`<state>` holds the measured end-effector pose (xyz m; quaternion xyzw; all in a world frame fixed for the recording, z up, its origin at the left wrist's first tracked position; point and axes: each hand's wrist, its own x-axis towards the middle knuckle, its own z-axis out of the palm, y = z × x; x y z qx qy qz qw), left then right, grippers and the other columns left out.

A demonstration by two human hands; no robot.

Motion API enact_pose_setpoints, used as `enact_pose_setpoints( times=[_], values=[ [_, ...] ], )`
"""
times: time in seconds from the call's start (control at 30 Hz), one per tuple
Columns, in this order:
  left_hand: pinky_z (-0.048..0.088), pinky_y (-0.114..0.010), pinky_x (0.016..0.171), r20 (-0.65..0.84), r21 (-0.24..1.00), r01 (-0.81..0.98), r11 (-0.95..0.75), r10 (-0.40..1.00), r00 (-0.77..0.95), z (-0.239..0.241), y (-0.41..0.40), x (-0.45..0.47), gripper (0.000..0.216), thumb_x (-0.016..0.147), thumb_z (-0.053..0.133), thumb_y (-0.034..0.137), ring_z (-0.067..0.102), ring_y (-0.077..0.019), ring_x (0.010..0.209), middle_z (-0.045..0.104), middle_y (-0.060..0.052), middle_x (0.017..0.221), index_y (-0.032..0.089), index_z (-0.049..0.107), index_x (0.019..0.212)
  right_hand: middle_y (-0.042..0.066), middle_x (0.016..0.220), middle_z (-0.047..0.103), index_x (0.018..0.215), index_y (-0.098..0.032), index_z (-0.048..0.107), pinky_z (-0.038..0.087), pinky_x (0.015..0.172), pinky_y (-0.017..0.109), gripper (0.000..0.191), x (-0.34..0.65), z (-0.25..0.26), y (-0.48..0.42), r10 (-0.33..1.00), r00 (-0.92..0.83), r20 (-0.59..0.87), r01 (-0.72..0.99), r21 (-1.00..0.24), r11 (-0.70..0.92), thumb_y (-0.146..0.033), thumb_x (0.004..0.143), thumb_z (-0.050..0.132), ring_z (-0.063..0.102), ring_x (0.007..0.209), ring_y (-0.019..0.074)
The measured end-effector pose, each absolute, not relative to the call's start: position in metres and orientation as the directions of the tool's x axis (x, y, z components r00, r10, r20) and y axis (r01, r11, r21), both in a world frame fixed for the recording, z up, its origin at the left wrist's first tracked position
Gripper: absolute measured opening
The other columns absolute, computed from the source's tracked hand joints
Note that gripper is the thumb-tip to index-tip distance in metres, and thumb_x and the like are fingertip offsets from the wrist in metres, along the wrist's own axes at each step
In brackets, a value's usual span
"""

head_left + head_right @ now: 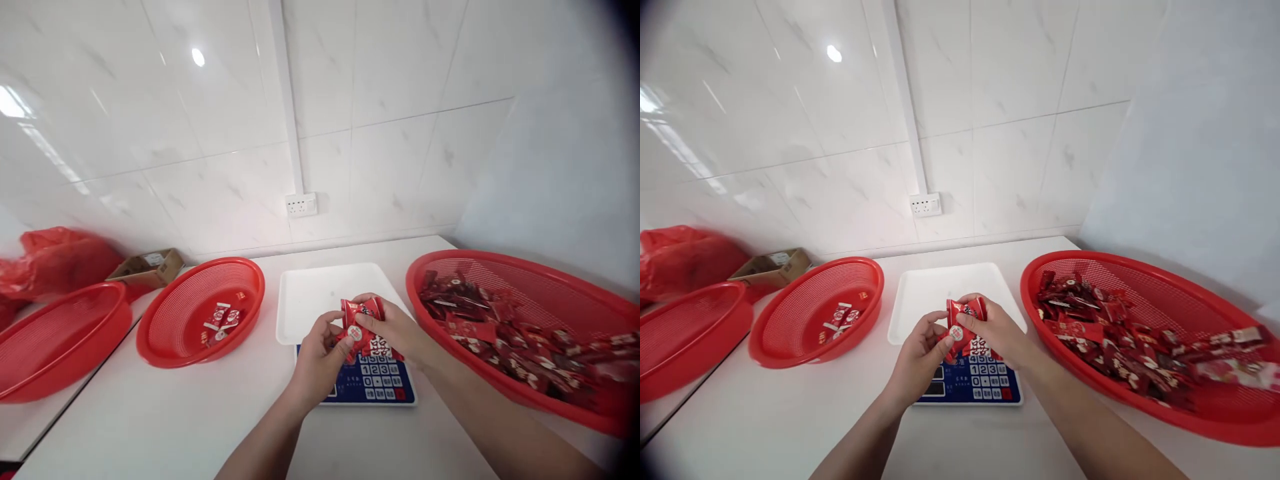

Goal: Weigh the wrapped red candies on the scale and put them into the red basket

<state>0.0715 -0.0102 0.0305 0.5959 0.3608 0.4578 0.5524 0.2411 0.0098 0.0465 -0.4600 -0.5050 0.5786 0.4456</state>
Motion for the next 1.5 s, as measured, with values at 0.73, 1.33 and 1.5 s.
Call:
enact_pose_setpoints(
  times=[0.73, 1.33, 1.5],
  values=[
    [0.045, -0.046, 0.098, 0.464, 0.533, 0.709, -0.462, 0.86, 0.212, 0.015, 0.015, 0.023, 0.028, 0.087, 0.054, 0.024, 0.05, -0.0257, 0.121, 0.058, -0.011, 0.125, 0.02, 0.057, 0.115, 0.006, 0.106, 0.07, 0.125, -0.029, 0.054, 0.058, 0.069, 0.035, 0.045, 0.241, 0.035, 0.034, 0.986, -0.076, -0.146, -0.083, -0.985, -0.152, -0.049, 0.085, 0.055, 0.07, 0.08, 0.0209],
    [0.018, -0.058, 0.111, 0.144, 0.307, 0.899, -0.313, 0.949, 0.281, 0.019, 0.035, 0.022, 0.045, 0.092, 0.045, 0.039, 0.021, -0.0338, 0.14, 0.045, -0.008, 0.143, 0.021, 0.046, 0.133, 0.003, 0.126, 0.06, 0.115, -0.03, 0.056, 0.056, 0.068, 0.028, 0.043, 0.254, 0.028, 0.03, 0.976, 0.213, 0.047, -0.103, -0.992, 0.071, -0.055, 0.08, 0.059, 0.065, 0.084, 0.0153],
    [0.016, -0.059, 0.112, 0.132, 0.331, 0.853, -0.403, 0.915, 0.381, 0.026, 0.02, 0.031, 0.04, 0.094, 0.042, 0.045, 0.022, -0.0298, 0.14, 0.052, -0.004, 0.137, 0.026, 0.05, 0.127, 0.002, 0.122, 0.061, 0.113, -0.031, 0.057, 0.054, 0.073, 0.029, 0.043, 0.256, 0.026, 0.029, 0.971, 0.23, 0.058, -0.1, -0.992, 0.083, -0.057, 0.079, 0.06, 0.063, 0.093, 0.0167]
  ],
)
